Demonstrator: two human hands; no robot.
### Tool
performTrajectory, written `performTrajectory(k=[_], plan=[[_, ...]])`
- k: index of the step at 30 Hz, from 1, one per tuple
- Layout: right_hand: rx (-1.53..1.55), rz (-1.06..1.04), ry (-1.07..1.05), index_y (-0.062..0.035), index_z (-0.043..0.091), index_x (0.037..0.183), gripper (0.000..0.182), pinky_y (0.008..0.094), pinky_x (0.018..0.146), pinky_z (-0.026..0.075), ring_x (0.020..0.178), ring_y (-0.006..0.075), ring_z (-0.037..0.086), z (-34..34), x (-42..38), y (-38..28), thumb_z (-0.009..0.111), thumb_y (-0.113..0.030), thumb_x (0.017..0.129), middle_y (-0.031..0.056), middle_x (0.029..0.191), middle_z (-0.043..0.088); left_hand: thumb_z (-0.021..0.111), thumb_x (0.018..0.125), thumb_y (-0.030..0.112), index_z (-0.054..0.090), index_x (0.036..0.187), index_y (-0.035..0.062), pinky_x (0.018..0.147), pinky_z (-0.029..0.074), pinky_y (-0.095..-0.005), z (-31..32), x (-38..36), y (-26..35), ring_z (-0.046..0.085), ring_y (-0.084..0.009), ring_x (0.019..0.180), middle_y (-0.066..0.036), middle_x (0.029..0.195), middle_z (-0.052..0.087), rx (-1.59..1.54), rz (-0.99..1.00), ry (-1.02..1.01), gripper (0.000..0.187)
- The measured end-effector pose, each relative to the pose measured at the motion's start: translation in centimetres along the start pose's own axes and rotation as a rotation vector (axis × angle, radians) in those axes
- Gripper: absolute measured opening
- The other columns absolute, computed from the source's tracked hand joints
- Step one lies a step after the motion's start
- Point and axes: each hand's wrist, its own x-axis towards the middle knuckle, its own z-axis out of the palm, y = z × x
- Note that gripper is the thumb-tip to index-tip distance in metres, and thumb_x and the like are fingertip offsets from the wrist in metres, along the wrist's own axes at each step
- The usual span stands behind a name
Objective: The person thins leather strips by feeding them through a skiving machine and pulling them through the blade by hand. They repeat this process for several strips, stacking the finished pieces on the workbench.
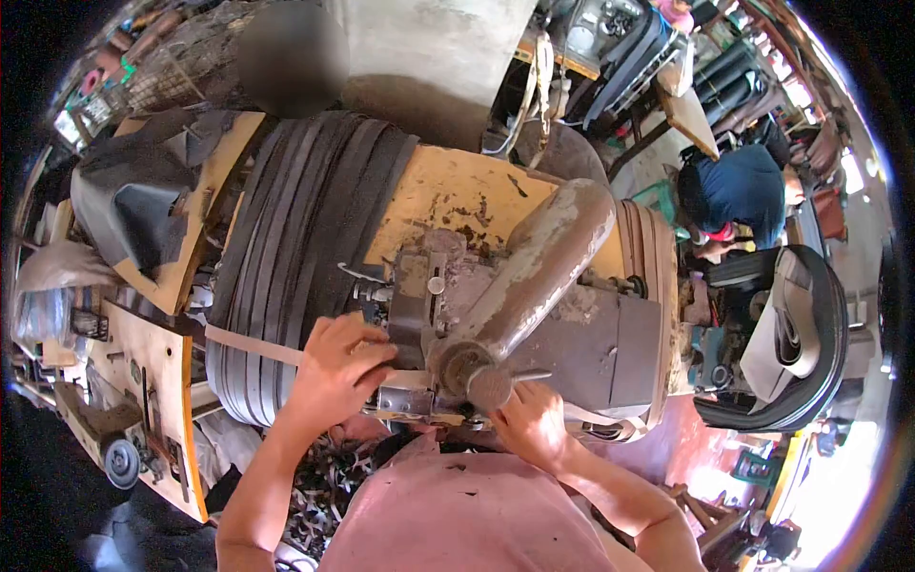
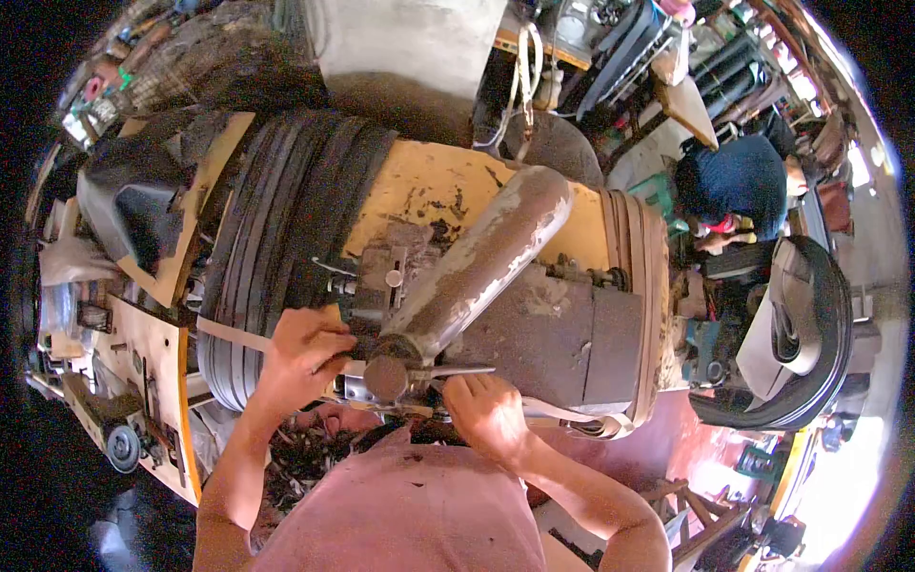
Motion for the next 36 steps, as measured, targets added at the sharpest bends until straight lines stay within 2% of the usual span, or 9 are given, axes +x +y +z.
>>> performTrajectory(k=[5, 8, 11, 15, 17, 19, 23, 25, 36], plan=[[0.026, -0.022, 0.011, -0.0055, 0.055, 0.081, 0.011, 0.0408, 0.049, 0.048, 0.056, 0.0297, 0.058, -0.5, 0.9, 0.4, 0.065, -0.004, 0.077, 0.0113, 0.067, 0.056, 0.078, 0.066, 0.013, 0.067, 0.092, 0.0126, 0.082, 0.041, -0.0408, 1.0, -1.7, 1.3, 0.059, -0.0267, 0.096, -0.004, 0.099, 0.064, -0.009, -0.112, -0.104, 0.028], [0.069, 0.097, -0.06, -0.0056, 0.057, 0.082, 0.011, 0.0444, 0.052, 0.049, 0.054, 0.0332, 0.058, -0.6, 0.5, -0.5, 0.066, -0.005, 0.076, 0.0136, 0.063, 0.055, 0.078, 0.066, 0.012, 0.068, 0.092, 0.0112, 0.085, 0.041, -0.0423, 2.1, -3.1, 1.6, 0.058, -0.0273, 0.097, -0.005, 0.103, 0.064, -0.004, -0.138, -0.036, 0.028], [0.002, 0.347, -0.243, -0.0009, 0.062, 0.088, 0.019, 0.0407, 0.056, 0.052, 0.064, 0.0322, 0.065, -2.1, 2.3, -1.4, 0.065, -0.02, 0.085, 0.0179, 0.074, 0.064, 0.077, 0.067, 0.011, 0.07, 0.093, 0.0104, 0.088, 0.041, -0.0429, 3.2, -4.2, 2.1, 0.058, -0.027, 0.098, -0.005, 0.105, 0.064, 0.009, -0.171, 0.081, 0.027], [-0.046, 0.164, -0.354, 0.0008, 0.064, 0.089, 0.035, 0.0365, 0.057, 0.053, 0.068, 0.0268, 0.069, -1.9, 3.7, -0.2, 0.06, -0.034, 0.091, 0.0181, 0.078, 0.067, 0.078, 0.067, 0.01, 0.071, 0.092, 0.0102, 0.088, 0.041, -0.0433, 3.6, -4.9, 2.2, 0.058, -0.0267, 0.098, -0.005, 0.104, 0.064, 0.04, -0.164, 0.218, 0.027], [0.444, 0.673, -0.749, -0.0003, 0.064, 0.085, 0.041, 0.0338, 0.057, 0.053, 0.067, 0.0226, 0.069, -1.9, 5.5, -0.4, 0.059, -0.041, 0.092, 0.0149, 0.072, 0.067, 0.079, 0.068, 0.014, 0.072, 0.094, 0.0119, 0.091, 0.041, -0.0442, 3.7, -5.1, 2.3, 0.057, -0.0301, 0.1, -0.006, 0.105, 0.064, 0.063, -0.165, 0.218, 0.027], [0.508, 0.69, -0.792, -0.0015, 0.064, 0.085, 0.041, 0.0347, 0.056, 0.05, 0.06, 0.0188, 0.065, -1.7, 5.0, 0.1, 0.058, -0.041, 0.094, 0.011, 0.064, 0.063, 0.078, 0.07, 0.015, 0.073, 0.094, 0.0118, 0.091, 0.041, -0.0442, 3.9, -5.3, 2.5, 0.057, -0.0296, 0.1, -0.006, 0.104, 0.064, 0.064, -0.193, 0.268, 0.025], [0.581, 0.382, -0.715, -0.0045, 0.066, 0.082, 0.036, 0.0327, 0.048, 0.039, 0.051, 0.0136, 0.052, -3.0, 5.1, -0.3, 0.059, -0.037, 0.095, 0.0033, 0.059, 0.055, 0.079, 0.067, 0.013, 0.071, 0.097, 0.0122, 0.088, 0.042, -0.0433, 4.5, -5.7, 2.3, 0.057, -0.0265, 0.1, -0.004, 0.104, 0.063, 0.102, -0.182, 0.324, 0.032], [0.692, 0.807, -0.784, -0.0055, 0.067, 0.081, 0.034, 0.0271, 0.046, 0.033, 0.052, 0.0081, 0.046, -3.0, 4.2, 1.4, 0.061, -0.036, 0.095, -0.0017, 0.059, 0.05, 0.08, 0.066, 0.014, 0.071, 0.097, 0.0126, 0.088, 0.042, -0.0433, 5.0, -5.9, 2.4, 0.057, -0.0267, 0.101, -0.004, 0.105, 0.062, 0.084, -0.183, 0.337, 0.032], [0.588, 0.845, -0.911, -0.0051, 0.068, 0.082, 0.032, 0.0258, 0.045, 0.027, 0.051, 0.0051, 0.038, -12.6, 1.2, 4.1, 0.061, -0.033, 0.096, -0.0062, 0.057, 0.042, 0.081, 0.066, 0.014, 0.071, 0.099, 0.011, 0.097, 0.04, -0.0514, 4.9, -5.3, 3.5, 0.058, -0.0263, 0.107, -0.006, 0.109, 0.061, 0.142, -0.256, 0.33, 0.035]])
